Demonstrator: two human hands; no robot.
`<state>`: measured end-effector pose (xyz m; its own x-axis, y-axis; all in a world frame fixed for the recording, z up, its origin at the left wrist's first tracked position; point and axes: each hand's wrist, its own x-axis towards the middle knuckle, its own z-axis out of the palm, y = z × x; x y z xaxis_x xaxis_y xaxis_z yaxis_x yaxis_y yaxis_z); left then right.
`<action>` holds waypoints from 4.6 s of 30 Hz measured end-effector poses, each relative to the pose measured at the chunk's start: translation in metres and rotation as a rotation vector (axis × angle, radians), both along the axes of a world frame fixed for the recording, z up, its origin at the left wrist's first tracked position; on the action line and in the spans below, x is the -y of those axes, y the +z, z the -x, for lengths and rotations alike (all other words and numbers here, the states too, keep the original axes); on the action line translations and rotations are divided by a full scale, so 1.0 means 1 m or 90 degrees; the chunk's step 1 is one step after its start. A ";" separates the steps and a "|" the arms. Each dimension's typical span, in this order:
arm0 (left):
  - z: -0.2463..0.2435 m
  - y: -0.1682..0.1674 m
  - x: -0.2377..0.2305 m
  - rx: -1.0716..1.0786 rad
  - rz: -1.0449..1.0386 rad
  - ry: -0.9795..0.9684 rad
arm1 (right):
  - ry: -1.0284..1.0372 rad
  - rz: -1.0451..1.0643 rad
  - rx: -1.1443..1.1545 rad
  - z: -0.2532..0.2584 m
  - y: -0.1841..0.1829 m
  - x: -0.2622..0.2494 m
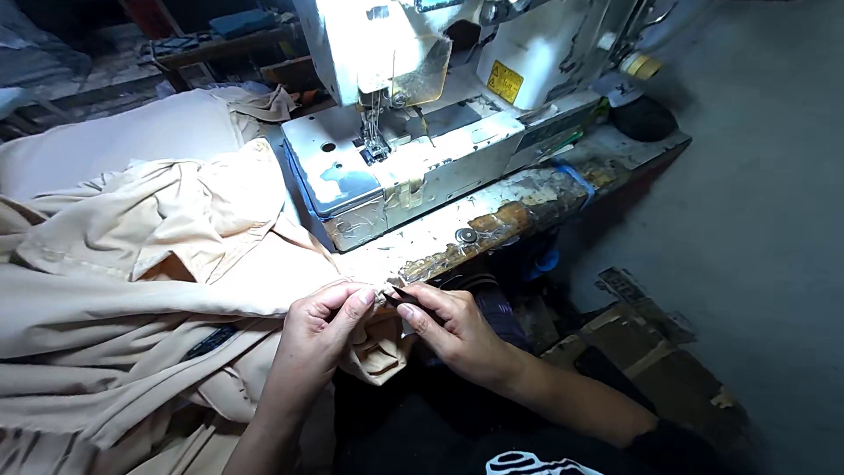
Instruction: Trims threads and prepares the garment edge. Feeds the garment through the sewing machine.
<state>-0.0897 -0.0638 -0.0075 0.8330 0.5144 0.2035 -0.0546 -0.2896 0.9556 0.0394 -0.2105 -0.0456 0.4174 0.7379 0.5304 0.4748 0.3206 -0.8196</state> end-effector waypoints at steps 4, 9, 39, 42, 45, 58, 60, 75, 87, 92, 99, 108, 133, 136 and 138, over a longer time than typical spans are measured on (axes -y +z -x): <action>-0.002 -0.005 0.001 -0.045 -0.011 -0.013 | 0.190 -0.250 -0.002 -0.001 0.015 0.013; -0.002 -0.005 -0.002 -0.050 0.076 -0.037 | 0.071 -0.047 -0.098 -0.024 0.016 0.006; 0.000 -0.006 -0.017 -0.072 0.091 -0.075 | -0.048 -0.035 0.366 -0.057 0.001 0.003; 0.000 -0.006 -0.017 -0.073 0.093 -0.077 | -0.052 -0.042 0.369 -0.055 0.002 -0.001; 0.000 -0.006 -0.016 -0.073 0.093 -0.083 | -0.049 -0.041 0.343 -0.051 0.000 -0.002; 0.001 -0.009 -0.017 -0.063 0.134 -0.090 | -0.055 -0.160 0.067 -0.051 0.009 0.010; 0.000 -0.008 -0.017 -0.067 0.155 -0.090 | -0.154 -0.112 0.137 -0.077 0.003 0.008; -0.003 0.003 -0.003 -0.029 0.232 -0.048 | -0.031 -0.271 0.242 -0.033 -0.009 -0.015; 0.000 0.007 0.004 -0.002 0.262 -0.013 | -0.099 -0.222 0.356 -0.024 -0.008 -0.026; -0.001 0.001 0.004 0.013 0.270 0.032 | 0.036 -0.222 0.343 -0.014 -0.004 0.007; -0.001 0.003 0.002 0.015 0.288 -0.011 | -0.340 0.252 0.392 -0.118 -0.013 0.015; -0.002 0.005 0.008 -0.037 0.284 0.003 | -0.243 0.071 0.355 -0.125 -0.019 0.018; -0.002 0.007 0.015 0.051 0.276 0.043 | 0.040 0.067 -0.024 0.003 0.008 0.003; -0.002 0.006 0.016 0.043 0.259 0.052 | 0.032 0.071 -0.028 0.004 0.008 0.003; -0.002 0.005 0.016 0.035 0.246 0.047 | 0.037 0.079 -0.050 0.005 0.010 0.003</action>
<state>-0.0875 -0.0796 -0.0028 0.7840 0.6202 0.0267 -0.1018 0.0860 0.9911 0.0347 -0.2135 -0.0361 0.4080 0.8203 0.4008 0.3918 0.2392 -0.8884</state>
